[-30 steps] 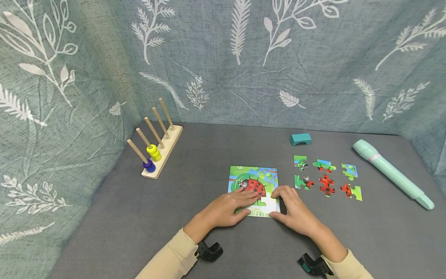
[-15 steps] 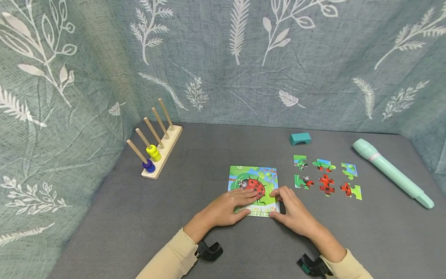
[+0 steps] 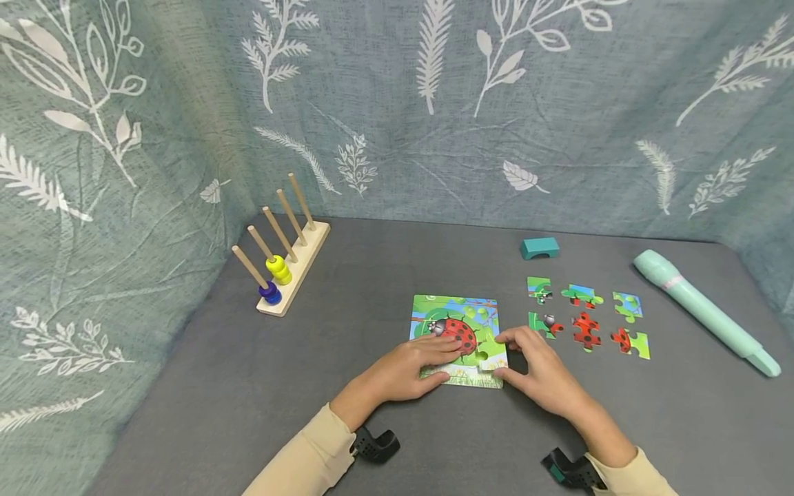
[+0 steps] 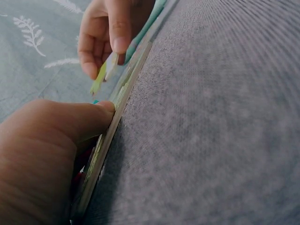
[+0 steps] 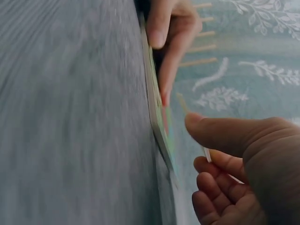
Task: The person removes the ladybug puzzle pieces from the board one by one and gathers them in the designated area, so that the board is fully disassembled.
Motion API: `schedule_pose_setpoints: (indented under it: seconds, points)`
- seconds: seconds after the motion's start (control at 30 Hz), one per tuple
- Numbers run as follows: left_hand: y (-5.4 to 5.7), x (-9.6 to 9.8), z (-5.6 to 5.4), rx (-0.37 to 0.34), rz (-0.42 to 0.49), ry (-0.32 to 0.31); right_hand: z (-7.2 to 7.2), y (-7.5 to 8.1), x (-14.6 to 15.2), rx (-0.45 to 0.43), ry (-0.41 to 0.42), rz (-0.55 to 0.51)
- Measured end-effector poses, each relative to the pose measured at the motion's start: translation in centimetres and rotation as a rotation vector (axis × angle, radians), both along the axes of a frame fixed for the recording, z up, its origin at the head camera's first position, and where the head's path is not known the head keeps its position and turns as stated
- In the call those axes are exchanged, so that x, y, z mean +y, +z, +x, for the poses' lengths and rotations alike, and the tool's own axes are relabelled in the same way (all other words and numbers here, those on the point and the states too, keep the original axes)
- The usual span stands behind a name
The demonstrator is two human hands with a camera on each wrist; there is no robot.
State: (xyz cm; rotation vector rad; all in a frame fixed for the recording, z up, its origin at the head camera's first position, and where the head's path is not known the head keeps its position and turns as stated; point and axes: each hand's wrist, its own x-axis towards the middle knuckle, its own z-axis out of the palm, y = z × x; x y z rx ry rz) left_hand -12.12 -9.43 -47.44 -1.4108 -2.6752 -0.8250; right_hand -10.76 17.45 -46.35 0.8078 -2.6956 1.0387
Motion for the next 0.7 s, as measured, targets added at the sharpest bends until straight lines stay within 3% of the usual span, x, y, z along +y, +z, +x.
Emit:
schedule_pose_setpoints:
  seconds: [0.4, 0.7]
  points:
    - [-0.1, 0.1, 0.0, 0.033, 0.003, -0.016, 1.1, 0.9, 6.3, 0.063, -0.117, 0.024]
    - [-0.1, 0.1, 0.0, 0.024, 0.003, -0.003, 3.0, 1.0, 12.2, -0.021, -0.246, -0.008]
